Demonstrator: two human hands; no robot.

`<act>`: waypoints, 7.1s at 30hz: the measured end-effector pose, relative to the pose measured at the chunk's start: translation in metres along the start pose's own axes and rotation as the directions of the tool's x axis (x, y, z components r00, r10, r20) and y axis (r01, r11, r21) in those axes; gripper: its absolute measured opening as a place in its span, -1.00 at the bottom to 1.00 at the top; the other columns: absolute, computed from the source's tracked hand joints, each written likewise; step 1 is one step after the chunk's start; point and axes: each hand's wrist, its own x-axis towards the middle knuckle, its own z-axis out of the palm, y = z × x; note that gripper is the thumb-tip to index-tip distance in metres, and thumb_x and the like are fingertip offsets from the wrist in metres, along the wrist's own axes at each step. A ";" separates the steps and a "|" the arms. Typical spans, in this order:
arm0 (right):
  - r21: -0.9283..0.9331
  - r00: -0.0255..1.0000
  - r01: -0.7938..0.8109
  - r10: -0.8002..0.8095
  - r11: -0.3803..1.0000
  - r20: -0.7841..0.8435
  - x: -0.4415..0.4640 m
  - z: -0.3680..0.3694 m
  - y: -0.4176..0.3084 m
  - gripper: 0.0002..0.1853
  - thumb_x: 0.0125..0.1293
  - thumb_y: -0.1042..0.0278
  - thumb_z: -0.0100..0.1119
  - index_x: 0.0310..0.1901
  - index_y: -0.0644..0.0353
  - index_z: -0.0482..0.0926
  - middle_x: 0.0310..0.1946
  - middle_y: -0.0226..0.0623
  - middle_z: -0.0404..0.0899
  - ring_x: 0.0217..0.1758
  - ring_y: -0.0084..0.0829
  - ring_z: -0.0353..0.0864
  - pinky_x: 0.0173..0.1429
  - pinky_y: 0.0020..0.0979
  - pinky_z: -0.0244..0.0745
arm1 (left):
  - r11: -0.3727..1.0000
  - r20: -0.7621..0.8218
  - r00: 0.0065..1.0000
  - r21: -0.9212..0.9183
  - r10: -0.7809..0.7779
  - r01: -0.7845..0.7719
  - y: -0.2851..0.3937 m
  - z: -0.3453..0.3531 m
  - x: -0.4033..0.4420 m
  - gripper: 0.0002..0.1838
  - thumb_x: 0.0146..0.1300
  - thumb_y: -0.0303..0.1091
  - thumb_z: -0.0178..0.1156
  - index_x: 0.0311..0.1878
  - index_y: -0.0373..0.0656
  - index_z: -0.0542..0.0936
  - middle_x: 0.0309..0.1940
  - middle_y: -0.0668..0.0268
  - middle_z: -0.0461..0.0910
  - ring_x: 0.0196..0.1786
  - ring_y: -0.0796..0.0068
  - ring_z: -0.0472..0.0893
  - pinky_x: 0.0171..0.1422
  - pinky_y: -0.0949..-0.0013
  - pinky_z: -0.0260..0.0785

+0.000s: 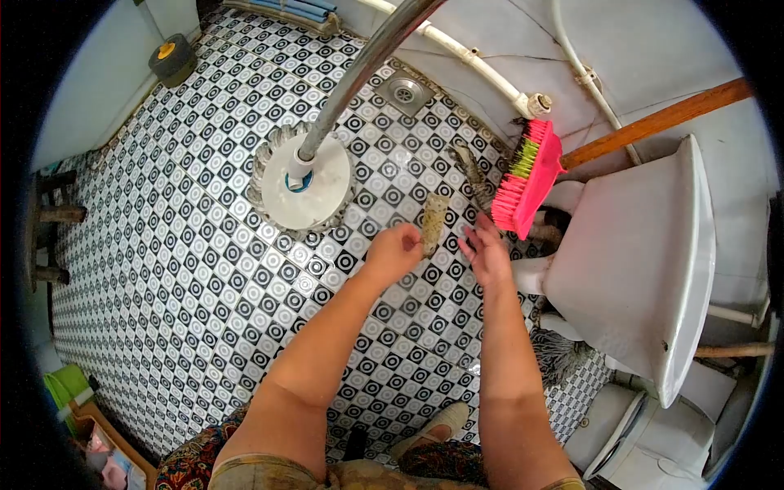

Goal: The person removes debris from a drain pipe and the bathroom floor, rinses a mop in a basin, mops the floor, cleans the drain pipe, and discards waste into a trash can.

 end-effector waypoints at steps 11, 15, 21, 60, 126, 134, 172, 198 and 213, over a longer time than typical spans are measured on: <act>-0.539 0.931 0.321 -0.155 0.779 0.331 -0.088 0.011 0.042 -0.38 0.00 0.58 -0.01 0.17 0.18 0.11 0.11 -0.27 0.18 0.15 -0.44 0.18 0.07 -0.47 0.23 | 0.863 -0.010 0.974 -0.465 -0.226 0.196 0.025 0.007 0.002 -0.83 0.00 -0.45 0.08 -0.31 -0.29 0.41 -0.46 0.28 0.49 -0.42 0.52 0.50 -0.37 0.51 0.32; -0.514 0.948 0.259 -0.114 0.818 0.297 -0.091 0.010 0.061 -0.45 -0.01 0.43 0.16 0.08 0.20 0.25 0.00 -0.32 0.26 -0.02 -0.53 0.31 -0.09 -0.55 0.32 | 0.708 0.104 0.935 -0.625 -0.340 0.327 0.041 0.012 -0.003 -0.87 0.06 -0.46 0.05 -0.30 -0.23 0.38 -0.43 0.29 0.49 -0.40 0.52 0.50 -0.36 0.53 0.33; -0.579 0.981 0.193 -0.142 0.792 0.132 -0.098 0.017 0.047 -0.78 -0.01 0.34 0.16 -0.27 0.16 0.52 -0.30 -0.32 0.38 -0.37 -0.51 0.43 -0.25 -0.51 0.35 | 0.659 0.163 0.918 -0.652 -0.361 0.375 0.052 0.011 -0.008 -0.93 0.07 -0.46 0.05 -0.36 -0.16 0.38 -0.46 0.31 0.49 -0.43 0.52 0.48 -0.35 0.52 0.33; -0.581 0.857 0.475 -0.497 0.661 0.135 -0.180 0.060 -0.056 -0.75 -0.21 0.59 0.10 -0.38 0.19 0.41 -0.33 -0.20 0.29 -0.25 -0.17 0.36 -0.19 -0.25 0.31 | 0.763 0.424 0.634 0.353 -0.646 0.542 0.220 -0.036 -0.025 -0.71 0.17 -0.28 -0.09 -0.12 -0.19 0.46 -0.23 0.35 0.49 -0.21 0.51 0.45 -0.15 0.45 0.33; -0.185 0.362 0.765 -0.174 0.618 0.916 -0.446 1.175 -0.162 -0.77 -0.10 0.49 0.17 -0.32 0.26 0.47 -0.31 -0.20 0.37 -0.34 -0.39 0.43 -0.27 -0.48 0.38 | 0.289 -0.418 0.121 -0.781 -0.900 -0.554 0.475 -0.769 -0.535 -0.82 0.15 -0.32 -0.07 -0.41 -0.23 0.41 -0.55 0.27 0.45 -0.48 0.40 0.44 -0.37 0.40 0.32; -0.353 0.486 0.840 -0.283 0.412 0.827 -0.278 1.282 -0.161 -0.60 -0.23 0.42 0.25 -0.23 0.17 0.47 -0.32 -0.18 0.43 -0.40 -0.36 0.48 -0.28 -0.43 0.41 | 0.227 -0.324 0.177 -0.880 -0.929 -0.418 0.427 -0.902 -0.489 -0.85 0.09 -0.35 0.01 -0.41 -0.26 0.42 -0.56 0.25 0.43 -0.48 0.39 0.44 -0.39 0.39 0.33; -0.787 0.828 0.446 0.139 0.426 0.544 -0.494 0.810 -0.150 -0.76 -0.07 0.32 0.04 -0.29 0.13 0.48 -0.45 -0.17 0.49 -0.35 -0.22 0.49 -0.26 -0.29 0.40 | 0.576 -0.243 0.655 -0.737 -0.715 0.354 0.463 -0.949 -0.349 -0.82 0.16 -0.30 -0.07 -0.36 -0.20 0.43 -0.51 0.30 0.46 -0.46 0.45 0.46 -0.38 0.47 0.34; -0.077 0.686 0.194 -0.191 0.978 -0.702 -0.626 0.210 -0.296 -0.58 0.00 0.43 0.14 -0.04 0.23 0.36 -0.23 -0.28 0.37 -0.40 -0.55 0.44 -0.45 -0.56 0.36 | 0.814 0.284 0.799 -0.093 -0.530 0.573 0.585 -0.404 -0.149 -0.82 0.13 -0.32 -0.07 -0.36 -0.24 0.44 -0.56 0.32 0.46 -0.51 0.52 0.49 -0.42 0.52 0.36; -0.798 0.747 -0.099 -0.485 0.595 -0.454 -0.386 -0.009 -0.502 -0.44 0.00 0.18 0.10 0.05 0.22 0.23 -0.25 -0.04 0.41 -0.27 -0.19 0.48 -0.17 -0.30 0.38 | 0.807 0.261 0.784 -0.029 -0.563 0.589 0.615 -0.141 -0.096 -0.82 0.14 -0.36 -0.06 -0.31 -0.27 0.44 -0.52 0.32 0.47 -0.51 0.55 0.47 -0.41 0.54 0.34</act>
